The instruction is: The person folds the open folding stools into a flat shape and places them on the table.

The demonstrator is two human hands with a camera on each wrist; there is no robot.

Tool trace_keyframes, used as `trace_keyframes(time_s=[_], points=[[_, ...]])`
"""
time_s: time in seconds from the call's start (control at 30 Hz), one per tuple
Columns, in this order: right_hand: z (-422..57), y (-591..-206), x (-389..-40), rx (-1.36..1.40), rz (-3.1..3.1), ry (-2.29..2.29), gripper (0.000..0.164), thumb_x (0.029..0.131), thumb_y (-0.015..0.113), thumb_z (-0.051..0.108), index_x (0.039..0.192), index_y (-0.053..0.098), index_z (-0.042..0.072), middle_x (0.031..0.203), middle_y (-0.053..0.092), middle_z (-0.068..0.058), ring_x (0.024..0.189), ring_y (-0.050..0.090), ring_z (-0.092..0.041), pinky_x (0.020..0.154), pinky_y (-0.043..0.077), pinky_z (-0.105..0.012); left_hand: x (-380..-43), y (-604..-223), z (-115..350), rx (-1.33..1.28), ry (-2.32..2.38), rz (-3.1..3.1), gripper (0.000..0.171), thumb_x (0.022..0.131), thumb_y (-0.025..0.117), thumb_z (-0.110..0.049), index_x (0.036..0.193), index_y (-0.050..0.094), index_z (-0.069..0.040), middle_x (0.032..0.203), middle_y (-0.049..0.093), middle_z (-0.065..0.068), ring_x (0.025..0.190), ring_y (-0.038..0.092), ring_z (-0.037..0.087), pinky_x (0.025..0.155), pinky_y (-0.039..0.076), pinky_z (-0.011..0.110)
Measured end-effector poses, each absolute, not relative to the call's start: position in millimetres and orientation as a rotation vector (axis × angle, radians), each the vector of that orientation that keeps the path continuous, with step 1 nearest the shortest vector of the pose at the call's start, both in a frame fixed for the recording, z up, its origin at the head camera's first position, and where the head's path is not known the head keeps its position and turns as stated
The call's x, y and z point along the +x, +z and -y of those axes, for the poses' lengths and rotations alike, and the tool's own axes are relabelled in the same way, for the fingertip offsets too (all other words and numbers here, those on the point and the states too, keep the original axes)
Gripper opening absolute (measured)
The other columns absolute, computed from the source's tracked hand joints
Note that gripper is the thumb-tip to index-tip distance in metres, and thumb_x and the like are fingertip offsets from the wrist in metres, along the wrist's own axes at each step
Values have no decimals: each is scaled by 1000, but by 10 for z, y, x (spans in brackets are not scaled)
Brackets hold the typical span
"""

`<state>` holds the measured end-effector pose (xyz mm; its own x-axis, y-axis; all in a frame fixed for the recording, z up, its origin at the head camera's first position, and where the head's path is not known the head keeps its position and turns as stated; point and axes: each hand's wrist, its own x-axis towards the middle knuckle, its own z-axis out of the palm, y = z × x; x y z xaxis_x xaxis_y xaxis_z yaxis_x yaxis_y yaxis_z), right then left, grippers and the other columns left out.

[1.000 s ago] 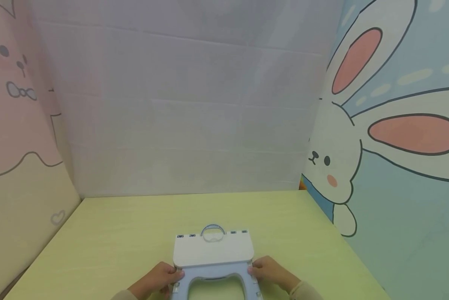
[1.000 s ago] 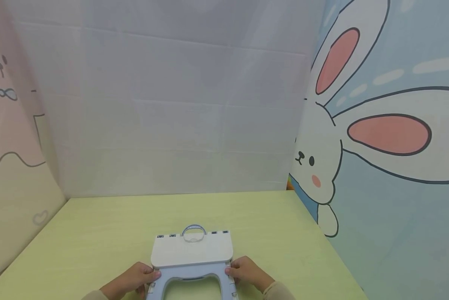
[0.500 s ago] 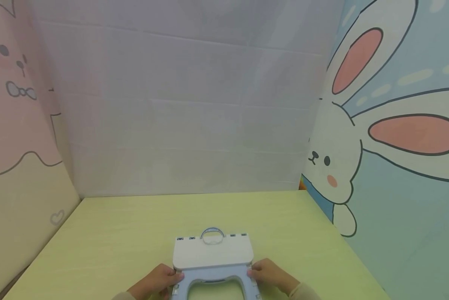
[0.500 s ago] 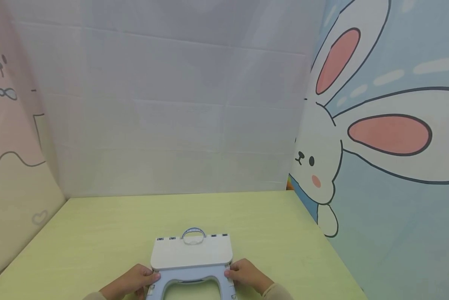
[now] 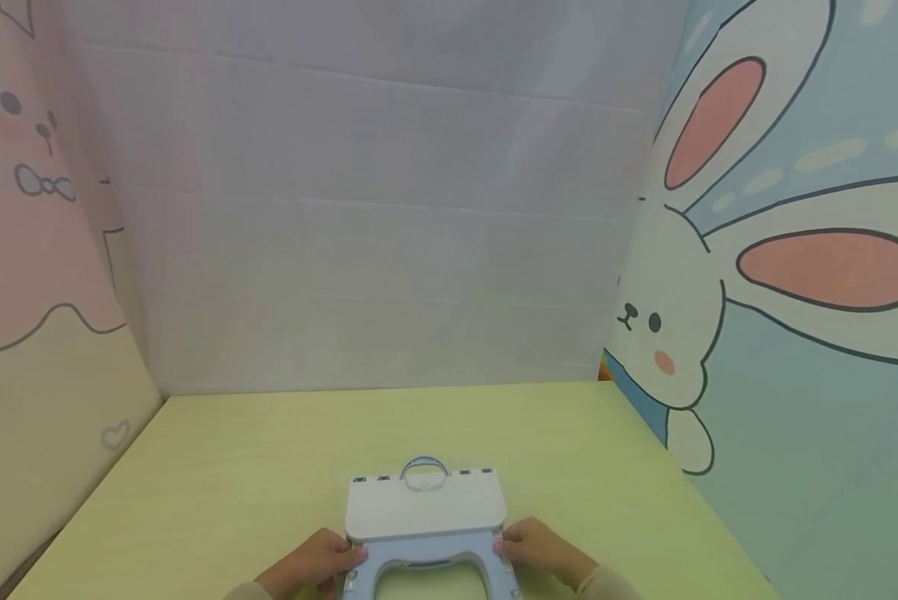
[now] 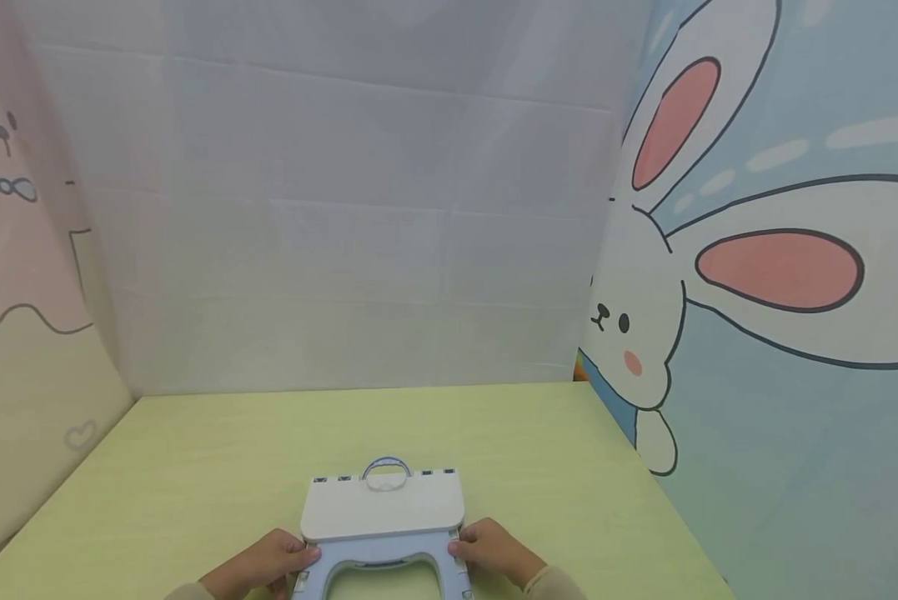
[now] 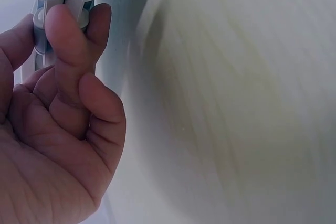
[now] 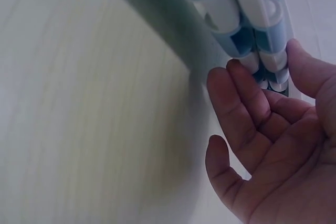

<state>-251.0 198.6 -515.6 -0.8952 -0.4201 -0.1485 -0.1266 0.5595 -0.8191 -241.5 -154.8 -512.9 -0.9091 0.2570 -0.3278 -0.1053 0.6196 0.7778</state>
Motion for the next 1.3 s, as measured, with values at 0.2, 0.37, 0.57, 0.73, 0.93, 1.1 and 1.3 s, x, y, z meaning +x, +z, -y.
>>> trace_keyframes(time_s=[0.2, 0.37, 0.57, 0.73, 0.93, 1.1, 1.3], points=[[-1978, -5161, -2511, -452, -2469, -1256, 24, 91, 62, 16, 72, 61, 2, 61, 46, 4, 60, 42, -12, 57, 34, -24, -2420, -5143, 1561, 166, 1226, -2425, 30, 94, 61, -25, 75, 66, -4, 58, 52, -4, 48, 48, 7, 51, 37, 19], [-1972, -5179, -2518, -476, -2462, -1275, 24, 90, 63, 15, 72, 62, 0, 61, 46, 5, 58, 41, -11, 56, 34, -24, -2417, -5154, 1568, 147, 1218, -2421, 30, 94, 60, -26, 75, 66, -3, 58, 51, -4, 50, 47, 7, 52, 38, 19], [-1972, -5196, -2521, -484, -2463, -1270, 26, 91, 62, 16, 69, 61, 2, 59, 44, 5, 56, 39, -11, 53, 32, -23, -2407, -5161, 1579, 170, 1225, -2407, 32, 95, 60, -28, 75, 65, -3, 57, 49, -5, 51, 46, 8, 53, 38, 20], [-1973, -5185, -2517, -485, -2461, -1266, 27, 92, 62, 15, 68, 59, 2, 59, 43, 6, 55, 38, -10, 52, 31, -22, -2408, -5165, 1576, 227, 1257, -2392, 32, 95, 59, -27, 73, 65, -3, 56, 51, -5, 47, 47, 6, 49, 36, 17], [-1966, -5185, -2503, -479, -2434, -1273, 28, 91, 62, 15, 68, 60, 0, 58, 44, 6, 54, 38, -9, 52, 31, -22, -2397, -5152, 1564, 139, 1229, -2382, 32, 95, 59, -26, 76, 67, -2, 56, 48, -5, 51, 45, 8, 53, 37, 19], [-1957, -5206, -2510, -478, -2433, -1274, 29, 92, 61, 14, 65, 57, 3, 57, 41, 6, 53, 36, -9, 50, 30, -22, -2393, -5154, 1565, 125, 1224, -2377, 31, 95, 59, -26, 77, 68, -2, 54, 41, -5, 52, 41, 9, 53, 35, 20], [-1954, -5207, -2505, -483, -2438, -1262, 30, 92, 61, 15, 65, 56, 4, 57, 41, 6, 54, 36, -9, 51, 30, -22, -2402, -5178, 1574, 105, 1227, -2373, 31, 95, 59, -27, 76, 67, -3, 54, 40, -5, 52, 40, 9, 53, 34, 20]])
